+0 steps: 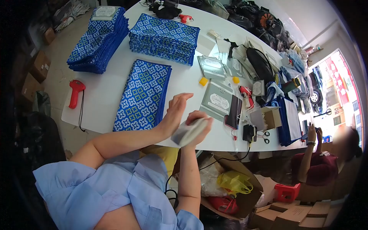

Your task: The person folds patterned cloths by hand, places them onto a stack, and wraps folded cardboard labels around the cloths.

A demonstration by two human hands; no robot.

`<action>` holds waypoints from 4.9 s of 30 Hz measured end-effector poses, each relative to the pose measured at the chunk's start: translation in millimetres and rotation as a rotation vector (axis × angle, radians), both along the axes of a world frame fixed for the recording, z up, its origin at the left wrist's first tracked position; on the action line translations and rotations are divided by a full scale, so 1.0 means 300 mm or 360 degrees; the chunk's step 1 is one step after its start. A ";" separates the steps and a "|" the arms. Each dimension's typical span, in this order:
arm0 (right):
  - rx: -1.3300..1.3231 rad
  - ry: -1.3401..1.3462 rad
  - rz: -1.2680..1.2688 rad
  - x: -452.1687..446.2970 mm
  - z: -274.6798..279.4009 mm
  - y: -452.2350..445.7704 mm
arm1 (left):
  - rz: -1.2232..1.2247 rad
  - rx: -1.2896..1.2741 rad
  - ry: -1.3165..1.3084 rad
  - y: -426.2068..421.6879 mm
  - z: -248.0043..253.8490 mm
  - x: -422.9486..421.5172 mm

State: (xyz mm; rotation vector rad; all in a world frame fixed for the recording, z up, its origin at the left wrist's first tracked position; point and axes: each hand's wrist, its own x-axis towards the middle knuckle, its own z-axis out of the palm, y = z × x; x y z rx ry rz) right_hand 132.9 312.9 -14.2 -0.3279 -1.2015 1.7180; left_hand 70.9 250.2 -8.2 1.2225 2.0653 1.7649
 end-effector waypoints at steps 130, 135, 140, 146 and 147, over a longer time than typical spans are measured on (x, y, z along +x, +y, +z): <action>0.2156 -0.1384 -0.0058 -0.610 -0.162 -0.069 | 0.0957 -0.0666 0.0353 -0.002 -0.212 -0.881; 0.1880 -0.1404 0.0067 -0.558 -0.086 -0.004 | 0.0791 -0.0275 0.0115 -0.046 -0.207 -0.892; 0.2046 -0.1420 -0.0109 -0.515 -0.097 0.033 | 0.0864 0.0021 0.0618 -0.096 -0.152 -0.869; 0.2273 -0.1068 -0.0076 -0.582 -0.076 -0.040 | 0.0868 0.0388 0.0168 -0.180 -0.070 -0.805; 0.2275 -0.1053 -0.0070 -0.591 -0.082 -0.046 | 0.0881 0.0387 0.0176 -0.196 -0.061 -0.792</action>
